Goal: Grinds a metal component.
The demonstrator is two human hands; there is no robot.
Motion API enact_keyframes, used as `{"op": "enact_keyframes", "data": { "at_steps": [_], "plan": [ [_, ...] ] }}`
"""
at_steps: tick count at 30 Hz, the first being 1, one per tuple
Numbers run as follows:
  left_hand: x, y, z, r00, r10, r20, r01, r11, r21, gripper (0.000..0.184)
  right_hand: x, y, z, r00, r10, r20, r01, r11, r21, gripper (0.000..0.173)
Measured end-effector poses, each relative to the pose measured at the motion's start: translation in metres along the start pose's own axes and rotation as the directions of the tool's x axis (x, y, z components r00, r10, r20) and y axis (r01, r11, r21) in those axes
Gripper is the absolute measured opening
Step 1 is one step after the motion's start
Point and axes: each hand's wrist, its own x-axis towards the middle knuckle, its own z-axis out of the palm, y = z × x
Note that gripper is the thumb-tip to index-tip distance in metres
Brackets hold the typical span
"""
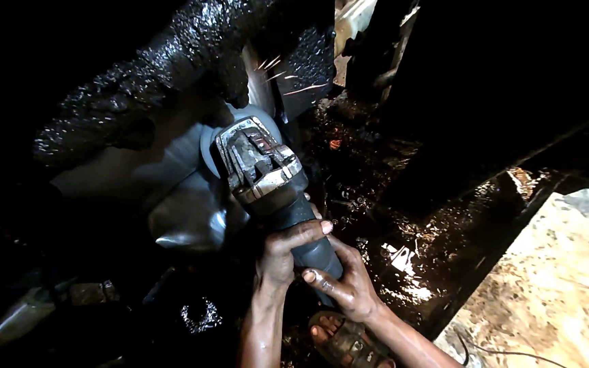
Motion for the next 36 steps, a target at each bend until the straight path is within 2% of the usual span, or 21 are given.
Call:
{"op": "enact_keyframes", "data": {
  "at_steps": [36],
  "plan": [
    [0.0, 0.002, -0.018, 0.993, 0.094, 0.065, -0.087, 0.99, -0.107, 0.035, 0.01, -0.003, 0.006, 0.999, -0.017, 0.039, 0.023, 0.987, -0.159, 0.059]
  ]
}}
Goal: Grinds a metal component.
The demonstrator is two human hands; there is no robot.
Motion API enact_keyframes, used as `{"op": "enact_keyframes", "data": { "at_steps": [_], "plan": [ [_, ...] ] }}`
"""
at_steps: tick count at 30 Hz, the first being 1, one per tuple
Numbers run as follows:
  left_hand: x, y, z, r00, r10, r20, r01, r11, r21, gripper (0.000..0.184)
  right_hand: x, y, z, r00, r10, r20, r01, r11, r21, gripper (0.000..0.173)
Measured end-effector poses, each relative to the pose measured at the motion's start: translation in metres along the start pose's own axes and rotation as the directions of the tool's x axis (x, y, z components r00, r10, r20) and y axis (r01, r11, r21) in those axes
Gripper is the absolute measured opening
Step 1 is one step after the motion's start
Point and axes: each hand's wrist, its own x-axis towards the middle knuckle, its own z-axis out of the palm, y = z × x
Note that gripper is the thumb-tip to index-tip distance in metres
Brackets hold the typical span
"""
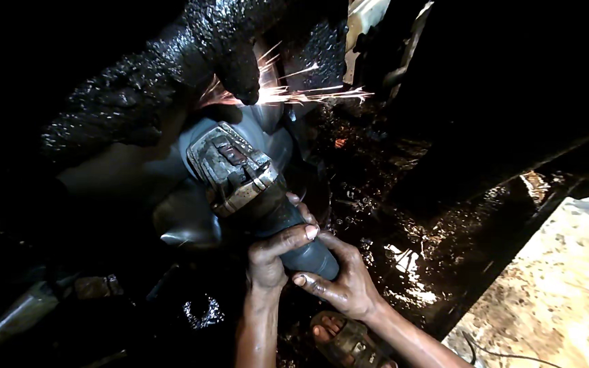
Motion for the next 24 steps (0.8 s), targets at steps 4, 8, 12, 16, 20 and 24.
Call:
{"op": "enact_keyframes", "data": {
  "at_steps": [4, 8, 12, 16, 20, 24],
  "plan": [
    [-0.001, 0.001, -0.002, 1.0, 0.008, -0.009, -0.008, 1.0, -0.005, 0.036, 0.001, -0.001, 0.001, 1.0, 0.012, 0.011, -0.012, 1.0, 0.0, 0.058],
    [-0.002, 0.001, -0.003, 1.0, 0.013, 0.0, -0.013, 1.0, -0.023, 0.034, 0.002, 0.0, 0.002, 1.0, 0.003, 0.021, -0.003, 1.0, 0.006, 0.057],
    [-0.002, 0.0, -0.006, 0.999, 0.042, 0.017, -0.041, 0.999, -0.029, 0.034, 0.003, 0.0, 0.002, 1.0, 0.012, 0.029, -0.011, 1.0, -0.005, 0.058],
    [-0.005, 0.0, -0.009, 0.999, 0.039, 0.003, -0.039, 0.998, -0.045, 0.034, 0.002, 0.0, 0.004, 0.999, 0.005, 0.044, -0.004, 1.0, -0.022, 0.058],
    [-0.007, 0.001, -0.012, 0.999, 0.036, -0.007, -0.037, 0.997, -0.071, 0.035, 0.002, 0.0, 0.006, 0.999, -0.003, 0.049, 0.004, 1.0, -0.023, 0.058],
    [-0.007, 0.003, -0.013, 0.999, 0.048, -0.014, -0.049, 0.996, -0.07, 0.037, 0.003, -0.003, 0.008, 0.999, -0.001, 0.053, 0.003, 1.0, -0.028, 0.058]
  ]
}}
